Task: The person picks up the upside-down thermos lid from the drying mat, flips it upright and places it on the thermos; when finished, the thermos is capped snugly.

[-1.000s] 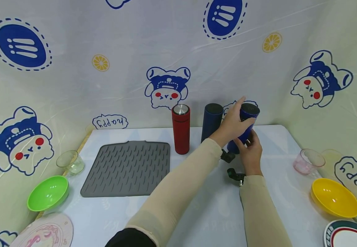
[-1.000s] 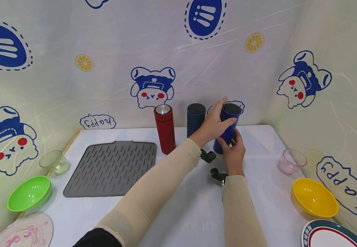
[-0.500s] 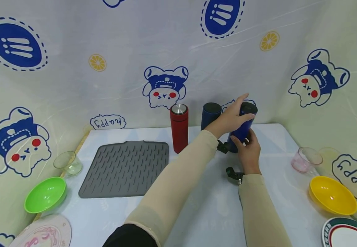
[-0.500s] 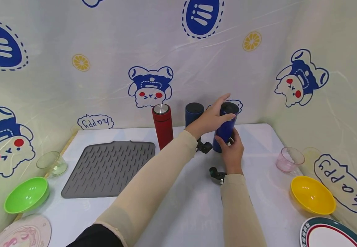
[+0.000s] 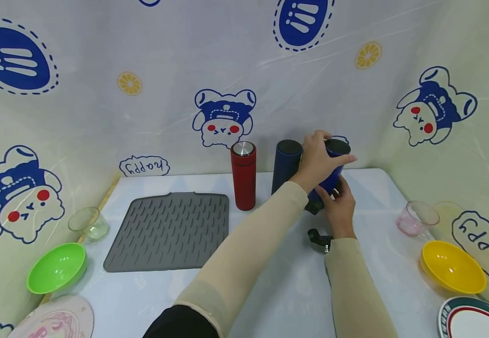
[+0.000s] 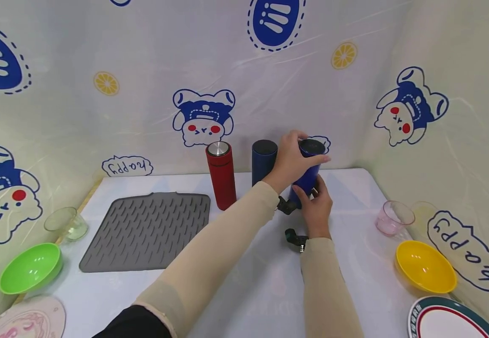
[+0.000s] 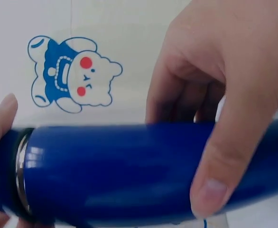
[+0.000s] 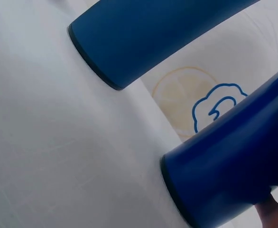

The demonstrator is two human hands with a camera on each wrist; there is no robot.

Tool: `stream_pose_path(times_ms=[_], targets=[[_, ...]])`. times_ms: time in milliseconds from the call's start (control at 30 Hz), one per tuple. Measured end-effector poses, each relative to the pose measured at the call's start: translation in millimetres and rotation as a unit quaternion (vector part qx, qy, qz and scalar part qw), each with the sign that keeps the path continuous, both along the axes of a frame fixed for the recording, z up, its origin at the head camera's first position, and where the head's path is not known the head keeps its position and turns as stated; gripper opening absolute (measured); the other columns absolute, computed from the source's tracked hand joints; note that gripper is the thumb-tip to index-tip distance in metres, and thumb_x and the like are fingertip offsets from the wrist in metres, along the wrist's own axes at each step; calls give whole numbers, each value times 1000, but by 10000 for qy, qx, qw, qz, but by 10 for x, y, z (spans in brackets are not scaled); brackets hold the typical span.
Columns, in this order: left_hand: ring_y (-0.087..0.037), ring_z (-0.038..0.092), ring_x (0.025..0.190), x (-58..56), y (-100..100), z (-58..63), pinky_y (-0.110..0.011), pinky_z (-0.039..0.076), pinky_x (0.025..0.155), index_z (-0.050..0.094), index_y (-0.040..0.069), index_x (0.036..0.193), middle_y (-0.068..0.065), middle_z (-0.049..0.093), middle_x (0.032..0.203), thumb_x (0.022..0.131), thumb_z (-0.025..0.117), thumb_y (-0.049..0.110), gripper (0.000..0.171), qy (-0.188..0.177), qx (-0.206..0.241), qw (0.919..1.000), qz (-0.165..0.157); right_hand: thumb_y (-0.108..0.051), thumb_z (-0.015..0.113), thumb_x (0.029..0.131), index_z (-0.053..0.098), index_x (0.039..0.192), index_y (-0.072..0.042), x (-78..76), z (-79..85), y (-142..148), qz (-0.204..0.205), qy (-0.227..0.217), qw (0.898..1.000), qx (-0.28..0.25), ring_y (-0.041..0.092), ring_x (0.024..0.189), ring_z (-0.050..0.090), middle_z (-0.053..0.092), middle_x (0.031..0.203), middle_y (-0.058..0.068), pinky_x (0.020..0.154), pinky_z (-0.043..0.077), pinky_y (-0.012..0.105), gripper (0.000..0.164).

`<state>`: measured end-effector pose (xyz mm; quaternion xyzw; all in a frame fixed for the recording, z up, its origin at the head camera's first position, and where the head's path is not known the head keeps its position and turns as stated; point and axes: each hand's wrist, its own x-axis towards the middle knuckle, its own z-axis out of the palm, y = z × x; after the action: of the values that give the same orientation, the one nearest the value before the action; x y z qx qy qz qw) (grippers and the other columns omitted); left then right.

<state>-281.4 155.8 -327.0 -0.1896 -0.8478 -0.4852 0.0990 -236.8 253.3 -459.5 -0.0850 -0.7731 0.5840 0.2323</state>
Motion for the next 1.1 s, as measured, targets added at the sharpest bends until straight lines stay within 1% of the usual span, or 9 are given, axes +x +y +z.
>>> stream_pose_path(times_ms=[233,367,433,500,600,700,800,933,1100], targets=[[-5,37,93,61,89,-23,-12,43,68,45,17,122,4,39,108,68,74,59,74,327,81,9984,445,-29,69,86,37,143,-29,-3,-18,-6,-20,406,9992,45,18,124,44,46,137,0,99,37,35,65],[-6,45,107,15,55,-24,-20,45,81,33,22,142,6,45,127,80,72,43,76,146,197,9990,-385,-25,71,84,41,141,-26,7,-13,-1,34,765,9970,-83,18,121,47,50,133,3,98,38,38,65],[-8,42,119,-17,23,-21,-27,42,91,21,27,148,8,39,138,85,67,33,78,-58,334,9953,-907,-29,73,83,42,141,-27,10,-9,7,25,840,9965,-8,17,119,49,52,131,3,98,39,39,66],[-8,34,125,-39,3,-18,-32,39,95,15,32,149,10,30,144,86,66,35,82,-189,271,9932,-1118,-31,73,82,41,141,-28,8,-10,17,42,799,9968,89,18,120,49,51,132,2,97,39,39,67],[-6,27,126,-53,5,-16,-31,38,96,17,34,148,10,25,143,79,70,49,88,-100,106,9960,-884,-37,72,81,39,142,-31,4,-17,21,100,556,9983,168,17,121,47,49,135,-2,98,39,37,70],[-4,34,117,-57,8,-4,-23,41,90,26,30,145,8,37,134,71,74,56,92,68,60,9988,-482,-42,71,80,37,142,-34,-1,-26,19,122,374,9991,172,14,122,46,47,136,-4,98,39,35,71],[-3,42,114,-69,-11,16,-24,42,89,26,30,145,11,44,130,77,74,43,84,36,242,9974,-671,-41,71,80,38,141,-33,-6,-27,19,154,431,9989,103,14,121,46,47,136,-4,99,38,35,70],[-5,30,126,-76,-31,36,-32,37,96,16,36,147,14,29,142,84,68,39,82,-103,142,9939,-1086,-39,70,81,38,142,-31,-5,-23,19,165,473,9986,195,15,122,46,47,137,-3,99,38,35,69],[-4,35,117,-88,-5,16,-25,42,89,25,34,145,8,36,136,74,73,53,88,15,15,9975,-708,-40,71,80,38,142,-31,11,-13,27,146,364,9991,164,14,122,46,47,136,-3,99,38,34,71]])
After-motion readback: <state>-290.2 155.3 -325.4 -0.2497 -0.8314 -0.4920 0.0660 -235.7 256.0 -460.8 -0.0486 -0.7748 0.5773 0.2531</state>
